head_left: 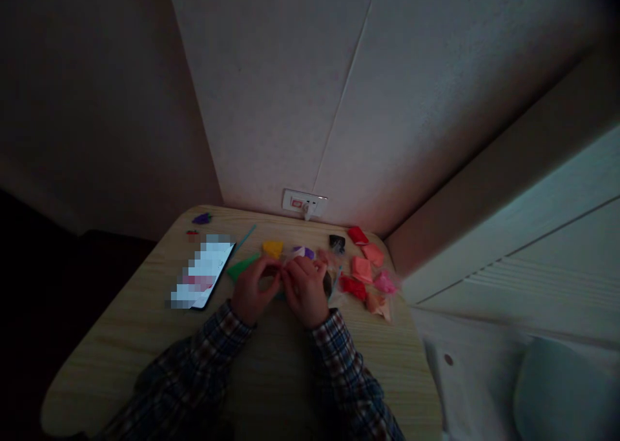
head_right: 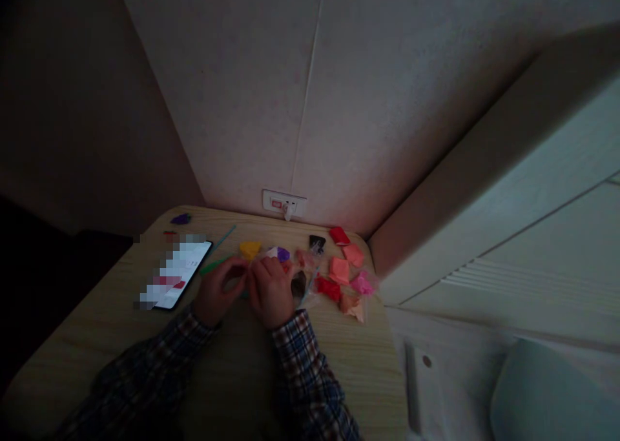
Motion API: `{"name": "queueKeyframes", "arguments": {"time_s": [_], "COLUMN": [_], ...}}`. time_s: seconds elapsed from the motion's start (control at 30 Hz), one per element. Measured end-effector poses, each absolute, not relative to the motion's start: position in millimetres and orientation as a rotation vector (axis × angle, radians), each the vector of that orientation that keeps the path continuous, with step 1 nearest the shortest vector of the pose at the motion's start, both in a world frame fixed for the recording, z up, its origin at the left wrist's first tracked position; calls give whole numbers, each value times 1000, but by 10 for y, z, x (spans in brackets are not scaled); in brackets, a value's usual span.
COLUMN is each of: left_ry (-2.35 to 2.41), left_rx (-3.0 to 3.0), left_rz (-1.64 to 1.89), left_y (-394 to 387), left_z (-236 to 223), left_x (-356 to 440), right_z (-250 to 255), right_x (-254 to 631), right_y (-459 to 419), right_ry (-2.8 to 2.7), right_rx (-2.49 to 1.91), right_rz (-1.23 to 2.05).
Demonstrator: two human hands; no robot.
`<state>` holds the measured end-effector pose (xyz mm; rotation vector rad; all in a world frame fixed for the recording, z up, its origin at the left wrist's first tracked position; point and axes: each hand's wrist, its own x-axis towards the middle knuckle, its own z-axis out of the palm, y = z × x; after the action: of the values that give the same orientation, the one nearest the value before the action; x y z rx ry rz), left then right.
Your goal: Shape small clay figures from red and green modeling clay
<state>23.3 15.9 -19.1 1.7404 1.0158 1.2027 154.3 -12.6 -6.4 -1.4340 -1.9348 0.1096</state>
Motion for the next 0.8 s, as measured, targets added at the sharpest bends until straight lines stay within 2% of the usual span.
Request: {"name": "queueKeyframes", "arguments": {"time_s": [0.8], "left_ry": [1168], "left_rx": [1361], "left_rz": [1162], "left_y": [209], "left_z": [-75], "left_x": [197], "right_z": [-74], "right_x": [1415], "right_y": [-149], "right_ry": [-1981], "right_rx": [-1338], "right_rz": [15]}}
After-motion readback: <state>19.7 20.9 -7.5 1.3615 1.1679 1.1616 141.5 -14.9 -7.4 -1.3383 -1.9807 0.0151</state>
